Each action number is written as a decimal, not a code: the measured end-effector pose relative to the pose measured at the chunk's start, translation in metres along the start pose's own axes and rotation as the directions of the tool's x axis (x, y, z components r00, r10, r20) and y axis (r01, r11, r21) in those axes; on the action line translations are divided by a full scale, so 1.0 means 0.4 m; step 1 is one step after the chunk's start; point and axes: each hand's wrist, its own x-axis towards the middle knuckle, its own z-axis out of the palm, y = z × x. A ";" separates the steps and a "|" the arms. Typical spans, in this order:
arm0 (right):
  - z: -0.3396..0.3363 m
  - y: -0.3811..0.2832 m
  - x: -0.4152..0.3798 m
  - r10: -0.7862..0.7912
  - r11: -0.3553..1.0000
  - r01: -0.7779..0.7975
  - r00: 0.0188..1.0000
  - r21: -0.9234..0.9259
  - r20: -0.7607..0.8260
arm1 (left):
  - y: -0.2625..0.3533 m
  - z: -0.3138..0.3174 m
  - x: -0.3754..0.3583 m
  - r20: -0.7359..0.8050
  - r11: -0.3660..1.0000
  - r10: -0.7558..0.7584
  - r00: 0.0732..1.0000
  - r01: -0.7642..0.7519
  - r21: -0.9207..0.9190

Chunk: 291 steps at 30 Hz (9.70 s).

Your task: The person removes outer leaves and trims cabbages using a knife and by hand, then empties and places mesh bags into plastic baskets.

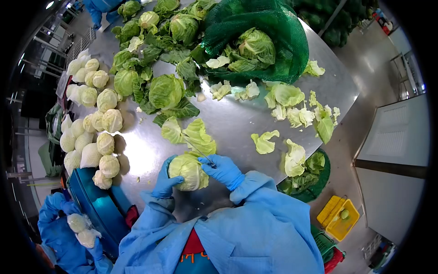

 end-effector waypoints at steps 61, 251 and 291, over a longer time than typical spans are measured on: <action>-0.044 -0.020 -0.005 -0.048 0.711 -0.126 0.973 -0.691 -0.227 | 0.012 0.201 0.103 -0.096 0.608 0.158 0.983 -0.021 0.794; 0.020 -0.100 -0.024 0.205 0.818 -0.301 0.949 0.491 0.241 | -0.040 0.062 -0.111 -0.019 0.963 0.081 0.997 -0.073 0.261; 0.046 -0.070 -0.086 0.039 0.853 -0.036 0.999 -0.520 -0.006 | 0.026 0.095 -0.024 -0.068 0.642 0.325 0.943 -0.168 0.748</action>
